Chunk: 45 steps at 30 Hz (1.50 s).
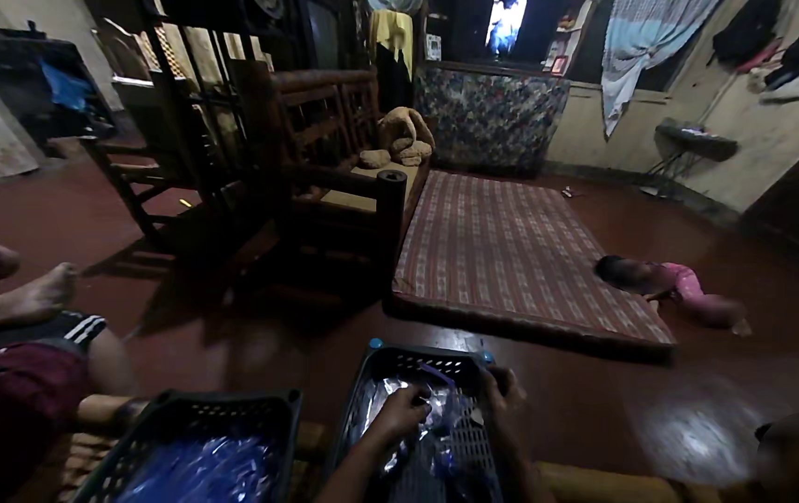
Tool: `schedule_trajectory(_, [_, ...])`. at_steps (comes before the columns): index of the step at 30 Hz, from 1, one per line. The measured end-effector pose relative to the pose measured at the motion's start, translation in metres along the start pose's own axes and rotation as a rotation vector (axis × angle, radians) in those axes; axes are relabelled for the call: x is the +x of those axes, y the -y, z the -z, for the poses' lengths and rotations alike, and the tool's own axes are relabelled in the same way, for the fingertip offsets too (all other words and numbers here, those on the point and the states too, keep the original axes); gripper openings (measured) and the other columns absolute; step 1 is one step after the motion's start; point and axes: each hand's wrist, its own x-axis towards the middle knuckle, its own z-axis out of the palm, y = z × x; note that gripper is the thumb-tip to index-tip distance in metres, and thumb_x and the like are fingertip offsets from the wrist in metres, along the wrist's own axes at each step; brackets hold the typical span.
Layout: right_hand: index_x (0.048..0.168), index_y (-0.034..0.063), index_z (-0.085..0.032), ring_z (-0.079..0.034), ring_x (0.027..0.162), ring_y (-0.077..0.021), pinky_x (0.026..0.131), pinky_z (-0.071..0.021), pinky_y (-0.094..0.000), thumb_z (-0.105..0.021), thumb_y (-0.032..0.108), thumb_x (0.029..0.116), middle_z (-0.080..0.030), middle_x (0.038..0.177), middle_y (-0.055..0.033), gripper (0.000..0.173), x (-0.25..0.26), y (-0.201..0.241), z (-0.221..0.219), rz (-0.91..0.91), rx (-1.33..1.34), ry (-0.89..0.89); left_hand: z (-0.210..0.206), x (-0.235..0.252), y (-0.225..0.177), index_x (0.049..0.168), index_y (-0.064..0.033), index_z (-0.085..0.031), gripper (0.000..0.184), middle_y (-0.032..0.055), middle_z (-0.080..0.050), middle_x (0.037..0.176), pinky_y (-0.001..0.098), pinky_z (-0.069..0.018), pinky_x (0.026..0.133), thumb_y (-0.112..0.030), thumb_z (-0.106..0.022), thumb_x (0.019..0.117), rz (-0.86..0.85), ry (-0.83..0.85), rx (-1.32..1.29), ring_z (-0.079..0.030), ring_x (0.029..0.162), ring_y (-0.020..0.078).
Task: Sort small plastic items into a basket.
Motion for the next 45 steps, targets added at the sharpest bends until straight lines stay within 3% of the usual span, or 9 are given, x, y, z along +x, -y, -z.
schedule_trajectory(4, [0.109,-0.0041,-0.067,-0.065,0.073,-0.014,0.07,-0.0564,-0.0346,-0.06,0.012,0.101,-0.069,0.085,-0.0107,0.02,0.0,0.006,0.006,0.006,-0.026,-0.088,-0.02,0.003,0.002,0.149,-0.0001,-0.047,0.049,0.0266,-0.058,0.138,0.0506,-0.0478,0.105,-0.013,-0.059,0.1026,-0.119,-0.041,0.278,-0.062,0.119,0.0388])
schedule_trajectory(8, [0.112,-0.0062,-0.066,-0.067,0.08,-0.0198,0.076,-0.0563,-0.0402,-0.059,0.012,0.1016,-0.07,0.092,-0.016,0.022,-0.001,0.006,0.008,0.013,-0.055,-0.082,-0.044,0.008,0.005,0.154,-0.0134,-0.046,0.051,0.0273,-0.044,0.152,0.0574,-0.0412,0.111,-0.018,-0.056,0.1044,-0.109,-0.013,0.55,-0.045,0.138,0.046])
schedule_trajectory(12, [0.121,-0.0062,-0.064,-0.069,0.083,-0.0223,0.08,-0.057,-0.0432,-0.057,0.013,0.1031,-0.071,0.096,-0.0175,0.027,-0.001,0.0,0.005,-0.005,-0.073,-0.038,-0.056,0.014,0.01,0.145,-0.0054,-0.055,0.043,0.0245,-0.044,0.154,0.0565,-0.0421,0.11,-0.023,-0.052,0.1062,-0.108,0.017,0.712,-0.043,0.14,0.0454])
schedule_trajectory(18, [0.126,-0.0071,-0.062,-0.069,0.093,-0.0272,0.086,-0.056,-0.0458,-0.055,0.011,0.1037,-0.07,0.106,-0.0216,0.03,-0.002,0.001,0.005,0.0,-0.088,0.048,-0.029,0.004,-0.004,0.129,0.0024,-0.065,0.037,0.024,-0.062,0.133,0.0523,-0.0412,0.112,-0.025,-0.052,0.1071,-0.157,-0.152,0.496,-0.056,0.131,0.0391])
schedule_trajectory(21, [0.126,-0.0072,-0.062,-0.069,0.096,-0.0279,0.089,-0.055,-0.0467,-0.055,0.012,0.1032,-0.07,0.109,-0.0216,0.03,-0.003,0.002,0.005,0.006,-0.084,0.094,-0.011,0.0,-0.005,0.119,0.0055,-0.068,0.027,0.0228,-0.069,0.119,0.0461,-0.0507,0.102,-0.013,-0.062,0.1008,-0.259,-0.388,0.282,-0.067,0.112,0.0331])
schedule_trajectory(25, [0.124,-0.0076,-0.064,-0.068,0.104,-0.0341,0.095,-0.0528,-0.0504,-0.055,0.01,0.1026,-0.068,0.115,-0.0247,0.029,-0.002,0.005,0.004,0.027,-0.159,0.124,0.002,-0.002,-0.004,0.127,0.0066,-0.063,0.032,0.022,-0.068,0.12,0.0377,-0.0537,0.097,-0.001,-0.065,0.0959,-0.361,-0.575,0.023,-0.068,0.108,0.0259])
schedule_trajectory(29, [0.124,-0.0078,-0.065,-0.065,0.114,-0.0396,0.101,-0.0497,-0.0533,-0.056,0.007,0.1012,-0.066,0.122,-0.0276,0.029,-0.004,0.013,0.005,0.069,-0.223,0.158,0.001,-0.004,-0.006,0.14,0.0017,-0.057,0.045,0.0176,-0.064,0.133,0.0298,-0.0533,0.097,0.0,-0.064,0.0959,-0.415,-0.441,-0.122,-0.066,0.112,0.0172])
schedule_trajectory(38, [0.138,-0.0056,-0.055,-0.071,0.092,-0.0125,0.082,-0.0598,-0.0302,-0.056,0.004,0.0995,-0.071,0.113,-0.0136,0.04,-0.005,0.015,-0.003,0.048,0.213,0.262,-0.011,-0.007,-0.009,0.14,0.0006,-0.058,0.045,0.0157,-0.062,0.137,0.0247,-0.0558,0.088,0.0,-0.061,0.0954,-0.533,-0.166,-0.095,-0.068,0.101,0.0102])
schedule_trajectory(45, [0.118,-0.0087,-0.069,-0.071,0.091,-0.0202,0.087,-0.0577,-0.0363,-0.061,0.001,0.0963,-0.072,0.108,-0.0203,0.025,-0.011,0.026,-0.001,0.131,0.084,0.262,-0.016,-0.012,-0.017,0.135,0.0061,-0.059,0.039,0.0198,-0.068,0.121,0.035,-0.0559,0.091,-0.007,-0.064,0.0979,-0.458,-0.171,-0.118,-0.069,0.1,0.0198])
